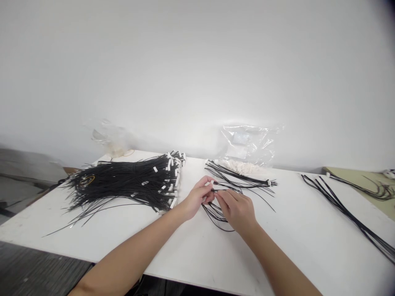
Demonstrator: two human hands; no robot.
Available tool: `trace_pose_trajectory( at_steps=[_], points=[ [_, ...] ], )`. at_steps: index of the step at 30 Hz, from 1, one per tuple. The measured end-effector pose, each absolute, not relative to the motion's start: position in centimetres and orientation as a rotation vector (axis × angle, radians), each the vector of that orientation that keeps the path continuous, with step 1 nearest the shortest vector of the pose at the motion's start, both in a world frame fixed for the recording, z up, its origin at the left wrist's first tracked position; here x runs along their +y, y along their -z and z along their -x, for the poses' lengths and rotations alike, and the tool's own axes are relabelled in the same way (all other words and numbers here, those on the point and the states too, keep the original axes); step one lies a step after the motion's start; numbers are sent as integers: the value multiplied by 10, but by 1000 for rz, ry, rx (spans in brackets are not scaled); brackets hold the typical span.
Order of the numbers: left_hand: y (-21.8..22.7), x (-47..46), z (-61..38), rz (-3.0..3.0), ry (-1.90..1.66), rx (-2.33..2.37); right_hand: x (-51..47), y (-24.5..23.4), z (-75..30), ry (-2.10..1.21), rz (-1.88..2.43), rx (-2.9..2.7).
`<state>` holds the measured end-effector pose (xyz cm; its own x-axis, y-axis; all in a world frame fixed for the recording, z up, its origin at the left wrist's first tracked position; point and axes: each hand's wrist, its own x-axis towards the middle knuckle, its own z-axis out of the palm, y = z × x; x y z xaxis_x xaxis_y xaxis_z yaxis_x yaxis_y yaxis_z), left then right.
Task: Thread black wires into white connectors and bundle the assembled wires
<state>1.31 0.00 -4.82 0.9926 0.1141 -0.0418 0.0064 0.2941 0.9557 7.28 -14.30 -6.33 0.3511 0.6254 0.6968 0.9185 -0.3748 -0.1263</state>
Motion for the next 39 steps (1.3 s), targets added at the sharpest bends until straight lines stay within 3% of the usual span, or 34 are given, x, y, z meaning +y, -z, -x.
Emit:
trace_pose_trajectory(
  at_steps=[10, 31, 39],
  points=[
    [47, -2, -11, -1276, -47, 92, -139, 65, -73, 857, 1953, -1322],
    [45, 8, -15, -1306, -104, 99, -145, 51, -85, 877, 2083, -1214],
    [41, 11, -11, -1347, -169, 68, -138, 59, -95, 716, 1868, -1086]
  ],
)
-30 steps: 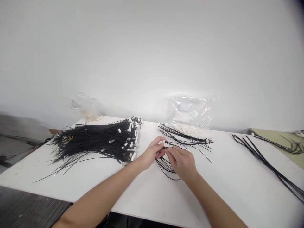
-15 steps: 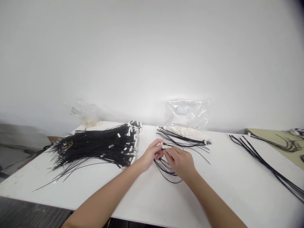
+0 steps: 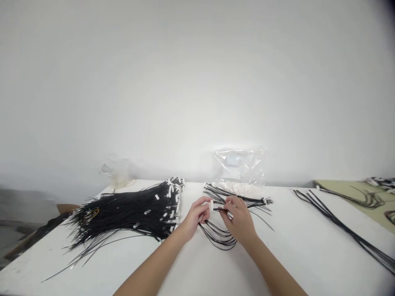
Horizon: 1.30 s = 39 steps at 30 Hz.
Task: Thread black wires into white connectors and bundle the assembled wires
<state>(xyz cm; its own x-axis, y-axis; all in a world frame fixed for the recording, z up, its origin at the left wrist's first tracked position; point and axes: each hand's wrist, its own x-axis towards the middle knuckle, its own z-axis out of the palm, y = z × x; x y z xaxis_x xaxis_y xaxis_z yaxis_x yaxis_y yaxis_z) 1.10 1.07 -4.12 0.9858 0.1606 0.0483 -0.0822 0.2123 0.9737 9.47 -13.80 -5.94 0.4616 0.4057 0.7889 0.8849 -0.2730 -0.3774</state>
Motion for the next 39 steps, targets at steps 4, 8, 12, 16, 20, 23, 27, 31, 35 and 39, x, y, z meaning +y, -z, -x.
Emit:
trace_pose_trajectory(
  at_steps=[4, 8, 12, 16, 20, 23, 27, 31, 35, 39],
  points=[
    [39, 18, -12, -1267, -317, 120, -144, 52, -110, 238, 1557, -500],
    [32, 29, -13, -979, -513, 184, -165, 42, -132, -41, 1008, -33],
    [25, 35, -12, -782, -635, 215, -177, 43, -144, -186, 815, 1],
    [23, 34, -9, -781, -658, 220, -178, 43, -143, -262, 614, -26],
    [25, 30, -7, -759, -601, 209, -176, 38, -138, -237, 528, -79],
    [27, 26, -6, -749, -551, 203, -167, 36, -126, -319, 582, -124],
    [29, 23, -6, -758, -507, 170, -143, 36, -93, -538, 781, -229],
    [29, 21, -6, -919, -464, 141, -128, 34, -72, -521, 923, -314],
    [30, 18, -6, -1432, -479, 224, -143, 23, -87, -365, 929, -290],
    [29, 14, 0, -2073, -660, 223, -182, 9, -122, 20, 996, -174]
  ],
)
